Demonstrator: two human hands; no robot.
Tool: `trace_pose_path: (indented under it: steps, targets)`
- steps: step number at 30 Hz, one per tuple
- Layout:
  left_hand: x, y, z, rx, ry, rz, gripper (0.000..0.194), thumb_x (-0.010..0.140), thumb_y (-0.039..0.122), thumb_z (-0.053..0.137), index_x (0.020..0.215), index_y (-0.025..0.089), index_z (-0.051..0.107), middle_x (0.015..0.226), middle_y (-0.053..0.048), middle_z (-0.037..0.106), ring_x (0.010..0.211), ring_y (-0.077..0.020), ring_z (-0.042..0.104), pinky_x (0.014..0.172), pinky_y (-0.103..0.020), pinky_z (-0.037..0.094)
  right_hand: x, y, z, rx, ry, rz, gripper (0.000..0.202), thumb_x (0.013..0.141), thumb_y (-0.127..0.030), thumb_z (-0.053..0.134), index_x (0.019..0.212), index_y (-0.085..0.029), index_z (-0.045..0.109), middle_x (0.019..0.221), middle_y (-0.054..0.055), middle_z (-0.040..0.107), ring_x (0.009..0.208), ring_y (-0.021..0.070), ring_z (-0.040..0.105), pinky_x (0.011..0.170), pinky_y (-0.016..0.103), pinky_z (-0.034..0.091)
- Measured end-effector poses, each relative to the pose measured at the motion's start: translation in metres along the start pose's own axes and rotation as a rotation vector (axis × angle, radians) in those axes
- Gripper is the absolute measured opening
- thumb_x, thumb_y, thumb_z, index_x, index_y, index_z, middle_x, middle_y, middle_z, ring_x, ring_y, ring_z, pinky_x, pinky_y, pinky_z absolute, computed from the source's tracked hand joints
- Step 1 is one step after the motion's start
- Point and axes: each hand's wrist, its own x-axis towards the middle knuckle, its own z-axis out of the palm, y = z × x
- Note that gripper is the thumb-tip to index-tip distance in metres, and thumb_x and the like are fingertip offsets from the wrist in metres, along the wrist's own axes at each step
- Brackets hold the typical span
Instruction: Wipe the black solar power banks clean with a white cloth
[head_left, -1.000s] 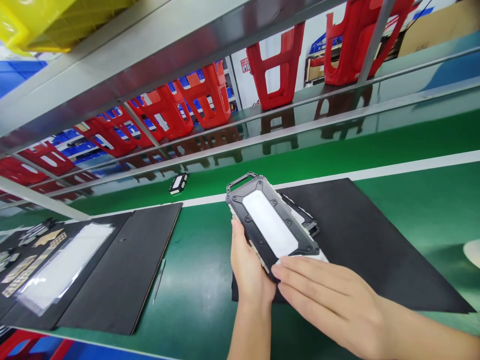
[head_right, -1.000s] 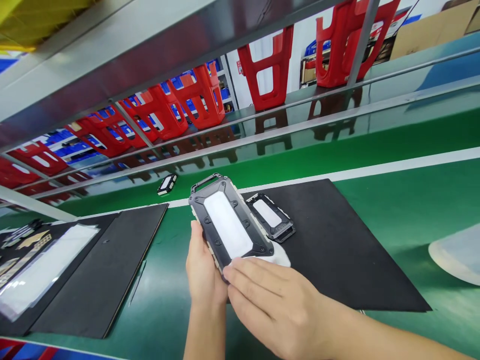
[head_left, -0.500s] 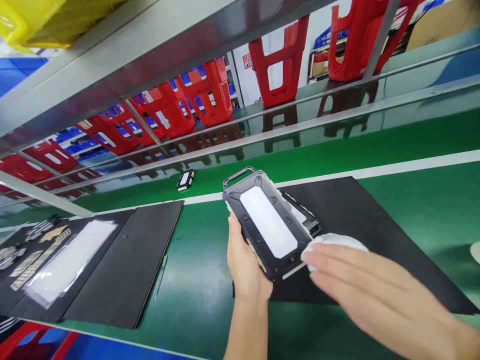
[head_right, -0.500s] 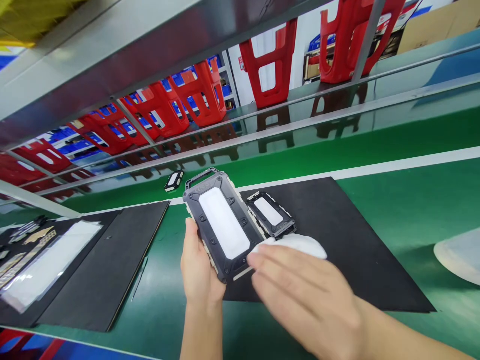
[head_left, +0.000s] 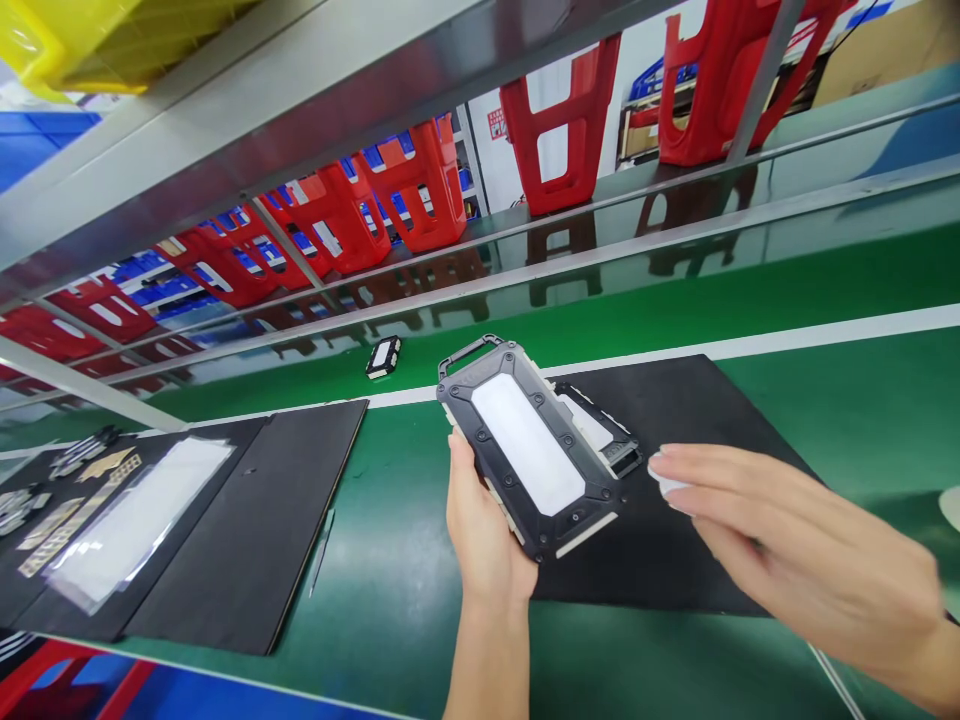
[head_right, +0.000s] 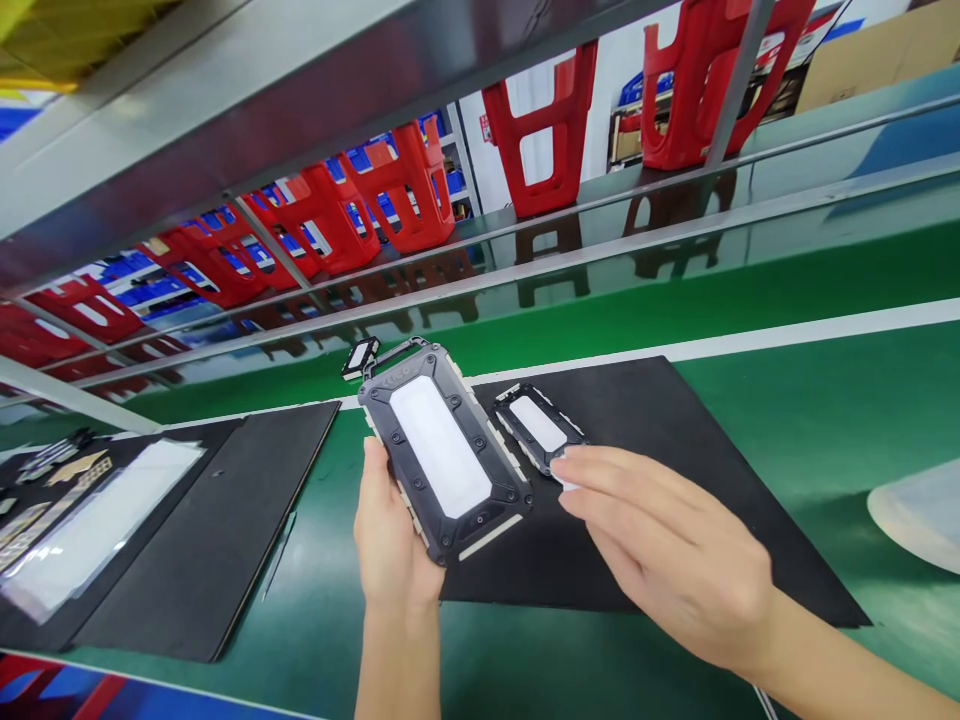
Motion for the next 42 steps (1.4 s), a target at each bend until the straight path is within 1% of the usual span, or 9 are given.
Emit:
trace_pose_path:
  steps: [3,9,15,19,27,30,34,38,42]
  targets:
    - [-0.002,0.0,0.001,0.007,-0.022,-0.001,0.043,0.088,0.047,0.043,0.115,0.019,0.062,0.11,-0.009,0.067,0.1,-0.027,0.064,0.084,-0.041,0.056,0.009,-0.006,0.003,0.029,-0.012,0.063,0.024,0.083,0.004,0.055,0.095,-0.015,0.063,0.093,0.007,0.07,0.086,0.0149,0.067,0.087,0.022,0.054]
    - [-0.002,-0.002,-0.005,0.003,-0.124,-0.02,0.048,0.088,0.047,0.043,0.126,0.02,0.053,0.116,-0.009,0.065,0.11,-0.0258,0.059,0.091,-0.038,0.052,0.018,-0.004,0.014,0.276,-0.066,0.021,0.033,0.081,0.009,0.05,0.102,-0.014,0.061,0.087,0.005,0.069,0.086,0.0165,0.064,0.074,0.027,0.057]
    - [-0.006,-0.005,-0.008,-0.051,-0.191,-0.118,0.049,0.09,0.044,0.042,0.13,0.018,0.049,0.112,-0.01,0.066,0.109,-0.0252,0.059,0.095,-0.038,0.049,0.033,0.008,0.02,0.272,-0.004,-0.047,0.026,0.08,0.008,0.054,0.094,-0.012,0.061,0.085,0.009,0.069,0.081,0.0172,0.063,0.073,0.032,0.056]
    - [-0.011,-0.009,-0.009,-0.043,-0.202,-0.177,0.046,0.089,0.043,0.043,0.124,0.016,0.055,0.106,-0.01,0.069,0.111,-0.0248,0.059,0.1,-0.036,0.045,0.046,0.014,0.026,0.242,0.034,-0.059,0.023,0.08,0.007,0.055,0.092,-0.012,0.061,0.084,0.01,0.069,0.079,0.0179,0.063,0.073,0.033,0.054]
    - [-0.012,-0.019,-0.021,0.154,-0.138,-0.115,0.049,0.084,0.046,0.052,0.125,0.019,0.053,0.114,-0.01,0.065,0.121,-0.0268,0.049,0.106,-0.038,0.039,0.075,0.031,0.028,0.128,0.131,-0.007,0.02,0.082,0.001,0.058,0.086,-0.018,0.061,0.078,0.004,0.069,0.073,0.0179,0.064,0.065,0.031,0.053]
    - [-0.011,-0.021,-0.022,0.192,-0.181,-0.092,0.049,0.084,0.047,0.051,0.123,0.017,0.054,0.117,-0.011,0.063,0.123,-0.0277,0.048,0.109,-0.04,0.034,0.079,0.03,0.03,0.136,0.107,-0.017,0.018,0.083,0.001,0.058,0.085,-0.017,0.061,0.078,0.005,0.069,0.074,0.0172,0.063,0.066,0.03,0.053]
    - [-0.012,-0.024,-0.02,0.23,-0.162,-0.063,0.037,0.087,0.038,0.05,0.117,0.019,0.058,0.125,-0.007,0.058,0.129,-0.0218,0.041,0.113,-0.036,0.028,0.082,0.021,0.039,0.217,-0.014,-0.154,0.015,0.087,0.0,0.052,0.087,-0.012,0.061,0.085,0.007,0.069,0.081,0.0171,0.064,0.076,0.03,0.053]
    - [-0.01,-0.024,-0.014,0.178,-0.097,-0.148,0.029,0.087,0.033,0.052,0.107,0.016,0.063,0.118,-0.008,0.063,0.124,-0.0193,0.047,0.106,-0.028,0.039,0.081,0.026,0.043,0.211,-0.14,-0.231,0.021,0.09,-0.001,0.044,0.085,-0.012,0.061,0.085,0.007,0.068,0.083,0.0179,0.063,0.073,0.03,0.054]
    - [-0.002,-0.016,-0.007,0.099,-0.114,-0.184,0.032,0.088,0.037,0.051,0.107,0.014,0.063,0.11,-0.01,0.067,0.114,-0.0219,0.057,0.095,-0.03,0.049,0.067,0.041,0.026,0.063,-0.12,-0.106,0.017,0.089,-0.003,0.049,0.085,-0.015,0.061,0.082,0.005,0.068,0.078,0.0189,0.063,0.066,0.03,0.052]
